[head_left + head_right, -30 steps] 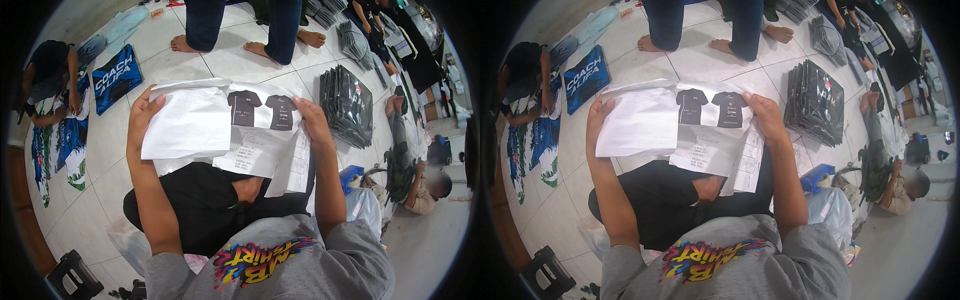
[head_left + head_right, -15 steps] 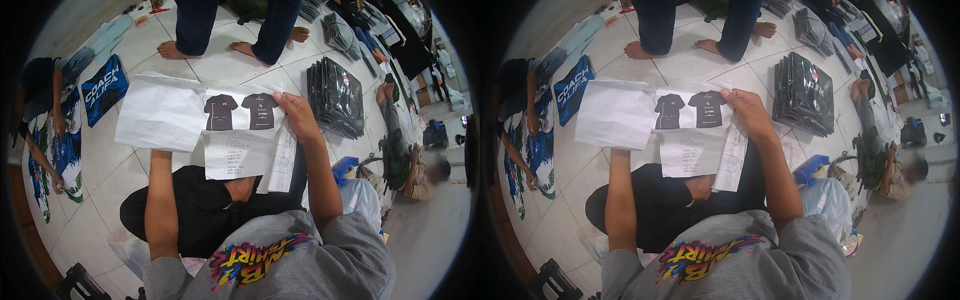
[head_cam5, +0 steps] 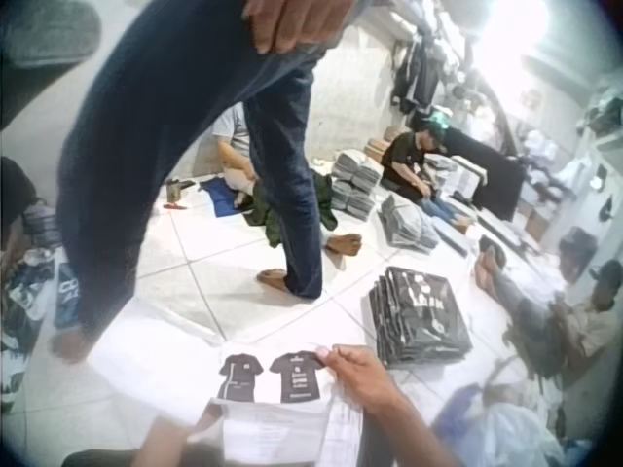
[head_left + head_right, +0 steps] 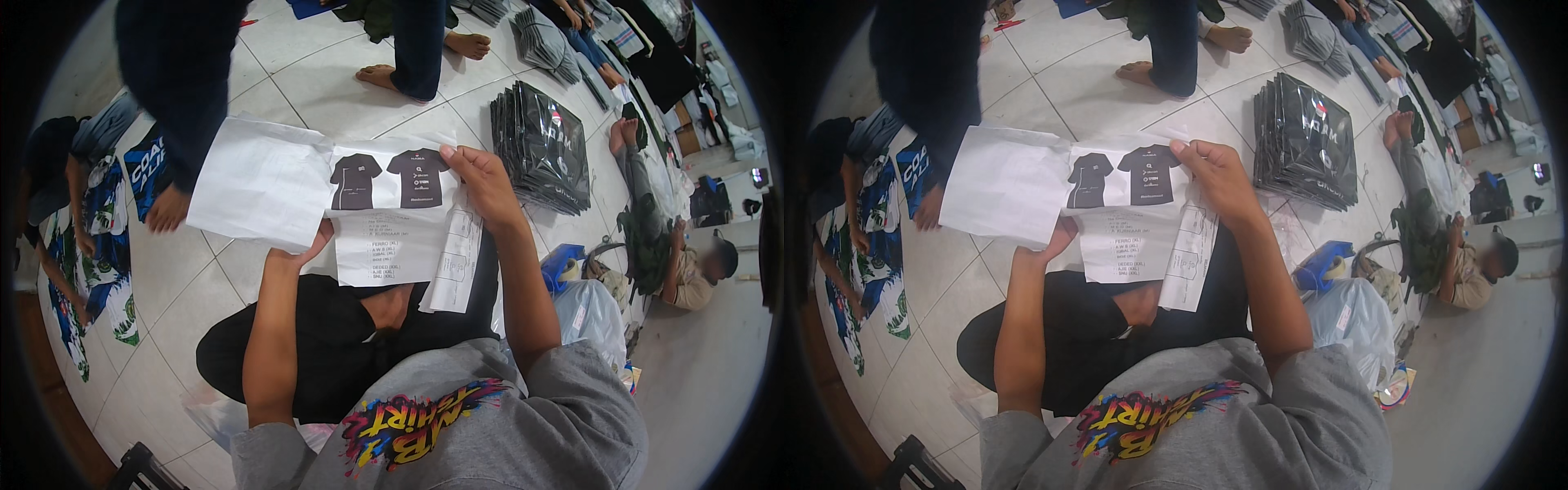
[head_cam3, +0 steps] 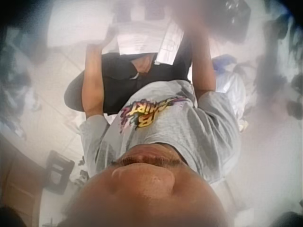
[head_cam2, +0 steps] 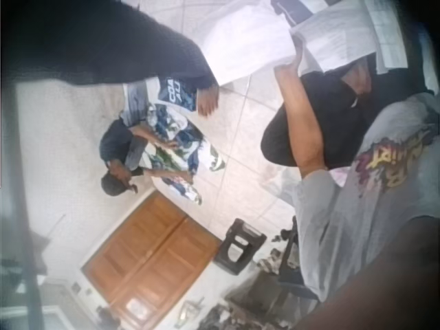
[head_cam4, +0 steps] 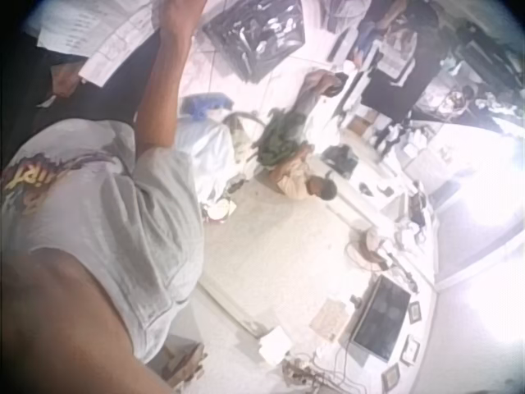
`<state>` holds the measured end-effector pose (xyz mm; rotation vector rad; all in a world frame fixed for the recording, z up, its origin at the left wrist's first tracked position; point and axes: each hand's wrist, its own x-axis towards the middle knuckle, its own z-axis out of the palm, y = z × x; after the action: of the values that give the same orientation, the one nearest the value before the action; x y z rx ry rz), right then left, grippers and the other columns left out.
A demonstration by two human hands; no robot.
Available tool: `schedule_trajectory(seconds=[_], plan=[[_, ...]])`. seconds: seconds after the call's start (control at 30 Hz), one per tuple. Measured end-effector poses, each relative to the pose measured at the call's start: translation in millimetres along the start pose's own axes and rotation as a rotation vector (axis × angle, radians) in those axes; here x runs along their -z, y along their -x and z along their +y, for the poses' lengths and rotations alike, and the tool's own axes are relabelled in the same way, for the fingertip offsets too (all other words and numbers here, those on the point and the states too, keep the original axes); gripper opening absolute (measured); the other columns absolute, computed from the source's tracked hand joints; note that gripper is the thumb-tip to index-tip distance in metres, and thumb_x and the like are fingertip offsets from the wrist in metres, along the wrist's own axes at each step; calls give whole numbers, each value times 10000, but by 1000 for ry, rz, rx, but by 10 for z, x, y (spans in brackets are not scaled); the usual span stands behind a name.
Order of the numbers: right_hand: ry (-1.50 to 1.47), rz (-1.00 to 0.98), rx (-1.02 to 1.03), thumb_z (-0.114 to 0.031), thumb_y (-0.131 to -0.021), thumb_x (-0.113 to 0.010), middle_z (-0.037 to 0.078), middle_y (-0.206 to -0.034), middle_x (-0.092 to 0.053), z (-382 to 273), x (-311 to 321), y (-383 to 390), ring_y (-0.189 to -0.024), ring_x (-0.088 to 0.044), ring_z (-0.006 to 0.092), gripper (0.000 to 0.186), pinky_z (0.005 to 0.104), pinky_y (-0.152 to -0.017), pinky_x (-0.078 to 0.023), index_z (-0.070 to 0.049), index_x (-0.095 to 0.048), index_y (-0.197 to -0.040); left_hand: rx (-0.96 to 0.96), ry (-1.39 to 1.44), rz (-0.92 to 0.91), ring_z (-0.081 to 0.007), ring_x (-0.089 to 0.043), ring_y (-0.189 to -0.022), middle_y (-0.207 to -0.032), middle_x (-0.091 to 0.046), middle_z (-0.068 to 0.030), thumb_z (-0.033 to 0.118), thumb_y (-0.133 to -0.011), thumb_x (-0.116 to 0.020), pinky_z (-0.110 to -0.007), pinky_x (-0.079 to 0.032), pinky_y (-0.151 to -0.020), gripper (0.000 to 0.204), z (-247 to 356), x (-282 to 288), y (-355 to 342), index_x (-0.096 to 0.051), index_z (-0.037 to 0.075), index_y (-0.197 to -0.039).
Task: The person organizes printed papers and plastic bags while sitting on the floor, using a red pen to mark a document.
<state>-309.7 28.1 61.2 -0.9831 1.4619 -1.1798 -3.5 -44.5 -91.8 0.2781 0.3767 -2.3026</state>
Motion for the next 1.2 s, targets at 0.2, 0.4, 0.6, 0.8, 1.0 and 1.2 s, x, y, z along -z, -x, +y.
schedule_trajectory(seconds=[0.2, 0.4, 0.6, 0.8, 1.0, 1.2], plan=[[23, 32, -6, -324, -1026, -644, -43, -801, -633, 30, -14, -23, -664, -494, 22, 339, 202, -588, -385, -4, -739, -960, -9, -395, -27, -235, -601, -1226, -1347, -613, -95, 339, -1044, -510, -419, -503, -1082, 412, -116, -210, 39, -530, 69, -1354], [-51, 32, -72, -295, -1028, -646, 10, -879, -708, 72, 22, -81, -728, -600, 48, 326, 203, -662, -475, 20, -729, -1010, 278, 239, -64, -299, -580, -1261, -1358, -602, -139, 426, -1048, -438, -450, -469, -1104, 514, -3, 3, 35, -508, 44, -1384], [-148, 59, -130, -283, -1023, -653, 48, -882, -721, 153, 29, -128, -700, -634, 77, 333, 227, -629, -499, 43, -721, -1036, -48, -497, 230, -249, -559, -1274, -1407, -572, -84, 389, -1058, -445, -426, -456, -1104, 450, -71, 113, 43, -501, 100, -1398], [-101, 51, -166, -319, -1025, -649, 43, -863, -727, 186, 39, -167, -727, -641, 71, 342, 216, -662, -503, 15, -722, -1027, -93, -785, 22, -165, -633, -1148, -1236, -679, -7, 239, -976, -679, -379, -516, -1000, 351, -284, -305, 16, -599, 125, -1298], [197, 62, -139, -472, -1018, -606, 80, -706, -690, 73, 195, -171, -743, -630, 135, 475, 257, -797, -441, -6, -691, -982, -105, -753, 90, -150, -654, -1071, -1148, -691, -11, 199, -955, -715, -339, -535, -937, 294, -235, -402, -29, -615, 128, -1222], [515, 54, -88, -436, -1001, -627, 71, -684, -684, 2, 978, 122, -693, -604, 114, 448, 263, -712, -453, 3, -713, -963, -197, -767, 43, -161, -681, -1065, -1174, -704, -66, 206, -1024, -578, -328, -561, -909, 310, -112, -598, 46, -584, 44, -1288]])
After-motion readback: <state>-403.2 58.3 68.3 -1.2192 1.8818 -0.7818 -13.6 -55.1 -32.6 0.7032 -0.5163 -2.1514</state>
